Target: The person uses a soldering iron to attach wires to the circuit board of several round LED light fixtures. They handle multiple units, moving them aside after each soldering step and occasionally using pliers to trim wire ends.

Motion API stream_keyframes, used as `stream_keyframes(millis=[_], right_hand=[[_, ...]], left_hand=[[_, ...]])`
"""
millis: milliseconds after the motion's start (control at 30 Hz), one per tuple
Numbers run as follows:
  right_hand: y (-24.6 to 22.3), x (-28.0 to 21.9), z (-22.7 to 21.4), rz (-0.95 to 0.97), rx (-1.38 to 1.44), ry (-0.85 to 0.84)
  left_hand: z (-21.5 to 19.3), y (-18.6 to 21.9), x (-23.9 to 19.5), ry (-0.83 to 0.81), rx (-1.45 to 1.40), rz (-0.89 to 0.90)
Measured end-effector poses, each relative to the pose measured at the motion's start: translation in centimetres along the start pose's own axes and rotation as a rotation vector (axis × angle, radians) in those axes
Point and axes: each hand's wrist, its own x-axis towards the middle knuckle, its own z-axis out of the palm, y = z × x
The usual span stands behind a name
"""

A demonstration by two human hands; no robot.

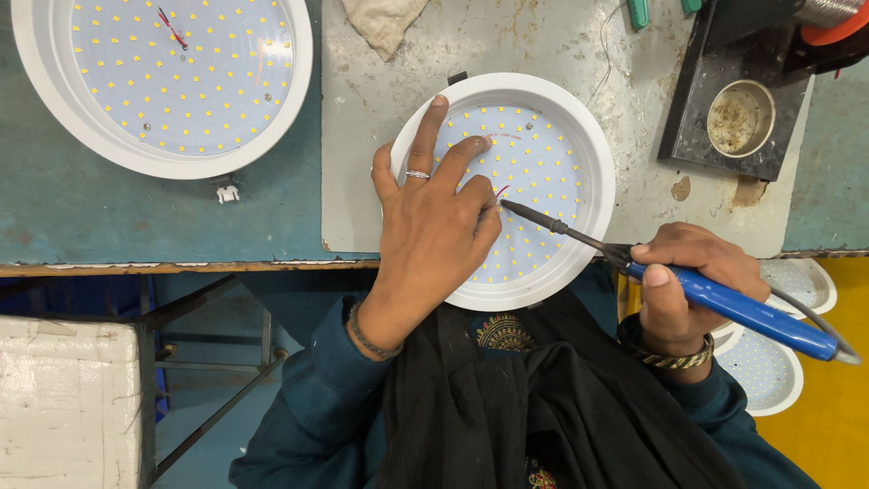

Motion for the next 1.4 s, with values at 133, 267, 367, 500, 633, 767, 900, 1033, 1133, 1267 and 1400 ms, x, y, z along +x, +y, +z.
stream_keyframes(millis=[133,267,367,500,633,767,900,1033,1133,1267,1400], right_hand=[[0.6,-0.4,0.1,0.011,0.103,0.097],[1.5,-1.1,-0.3,0.043,0.169,0.195],[1.9,-1.5,-0.6,0.096,0.185,0.198],[2.0,-1.8,-0.3,0.121,0.191,0.183],[1.9,-1.5,-0.1,0.151,0.18,0.158],[1.9,-1.4,-0.2,0.134,0.172,0.132],[2.1,-1.6,-0.2,0.097,0.192,0.197],[2.1,-1.8,-0.4,0.135,0.162,0.201],[2.2,-2.1,-0.5,0.151,0.142,0.182],[2.9,-2.3,-0.7,0.113,0.173,0.236],[4.1,-1.9,-1.7,0.063,0.182,0.354]], left_hand=[[0.0,0.0,0.0,0.008,0.015,0.005],[0.0,0.0,-0.1,0.013,0.016,0.013],[0.1,-0.1,-0.1,0.007,0.026,0.01],[0.1,-0.1,-0.2,0.008,0.025,0.014],[0.1,0.0,-0.2,0.008,0.038,0.024],[0.2,-0.1,-0.3,0.003,0.036,0.021],[0.5,-0.3,-0.4,0.013,0.035,0.023],[0.3,-0.2,-0.3,0.014,0.03,0.019],[0.2,-0.1,-0.2,0.016,0.025,0.013],[0.5,-0.3,-0.4,0.016,0.027,0.014],[-0.2,-0.3,-0.9,0.079,-0.029,0.03]])
